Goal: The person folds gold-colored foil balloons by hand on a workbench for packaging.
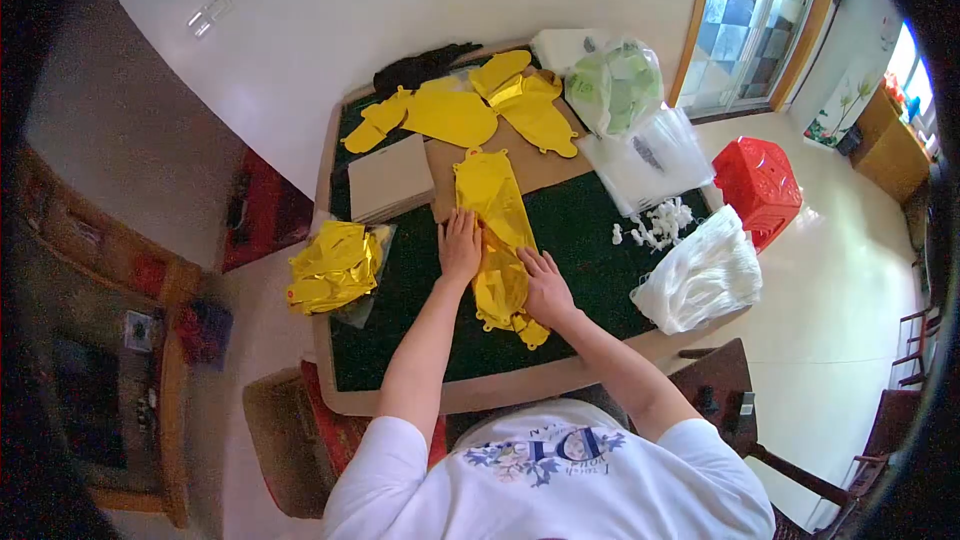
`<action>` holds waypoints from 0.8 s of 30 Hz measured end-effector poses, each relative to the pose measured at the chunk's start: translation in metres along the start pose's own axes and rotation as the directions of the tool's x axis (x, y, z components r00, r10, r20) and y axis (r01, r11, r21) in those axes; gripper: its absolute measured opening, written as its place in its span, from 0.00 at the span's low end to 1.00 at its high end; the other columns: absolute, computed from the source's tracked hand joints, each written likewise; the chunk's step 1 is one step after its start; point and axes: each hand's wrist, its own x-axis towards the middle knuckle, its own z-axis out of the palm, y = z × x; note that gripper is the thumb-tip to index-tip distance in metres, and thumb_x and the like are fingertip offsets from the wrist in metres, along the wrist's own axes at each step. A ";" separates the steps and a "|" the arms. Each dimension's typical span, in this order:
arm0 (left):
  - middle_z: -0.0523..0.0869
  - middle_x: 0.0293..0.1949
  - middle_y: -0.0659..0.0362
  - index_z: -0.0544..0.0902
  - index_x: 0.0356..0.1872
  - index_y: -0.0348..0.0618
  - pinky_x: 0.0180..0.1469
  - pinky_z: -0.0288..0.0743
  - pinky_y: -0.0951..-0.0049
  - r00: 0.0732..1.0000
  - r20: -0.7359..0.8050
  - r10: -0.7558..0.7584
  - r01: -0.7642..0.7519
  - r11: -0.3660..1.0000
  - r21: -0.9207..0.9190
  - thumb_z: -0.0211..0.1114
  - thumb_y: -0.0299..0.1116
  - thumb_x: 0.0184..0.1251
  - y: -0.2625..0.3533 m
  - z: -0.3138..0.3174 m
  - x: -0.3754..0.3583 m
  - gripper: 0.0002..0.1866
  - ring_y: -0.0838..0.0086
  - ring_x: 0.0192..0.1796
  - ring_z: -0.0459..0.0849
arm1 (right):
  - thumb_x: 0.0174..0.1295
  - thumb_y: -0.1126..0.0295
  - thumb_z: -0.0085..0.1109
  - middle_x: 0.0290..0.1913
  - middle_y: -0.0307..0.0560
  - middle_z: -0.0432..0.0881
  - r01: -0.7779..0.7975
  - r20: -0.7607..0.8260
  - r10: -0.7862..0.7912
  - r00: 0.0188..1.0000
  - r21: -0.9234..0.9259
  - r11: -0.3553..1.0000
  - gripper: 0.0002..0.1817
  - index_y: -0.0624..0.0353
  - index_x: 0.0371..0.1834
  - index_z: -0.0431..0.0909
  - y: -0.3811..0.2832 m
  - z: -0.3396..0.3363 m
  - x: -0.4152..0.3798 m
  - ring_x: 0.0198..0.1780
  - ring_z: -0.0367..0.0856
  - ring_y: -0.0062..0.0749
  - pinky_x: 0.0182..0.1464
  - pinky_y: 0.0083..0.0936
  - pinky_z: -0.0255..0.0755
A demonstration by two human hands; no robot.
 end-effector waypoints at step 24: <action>0.63 0.69 0.52 0.69 0.64 0.42 0.73 0.47 0.51 0.996 -0.056 -0.067 0.061 0.993 -0.099 0.50 0.42 0.73 0.013 -0.019 -0.005 0.24 0.60 0.73 0.58 | 0.51 0.68 0.60 0.73 0.52 0.57 -0.001 0.056 0.007 0.998 -0.101 0.995 0.26 0.60 0.57 0.75 -0.001 0.000 0.004 0.75 0.51 0.42 0.75 0.41 0.44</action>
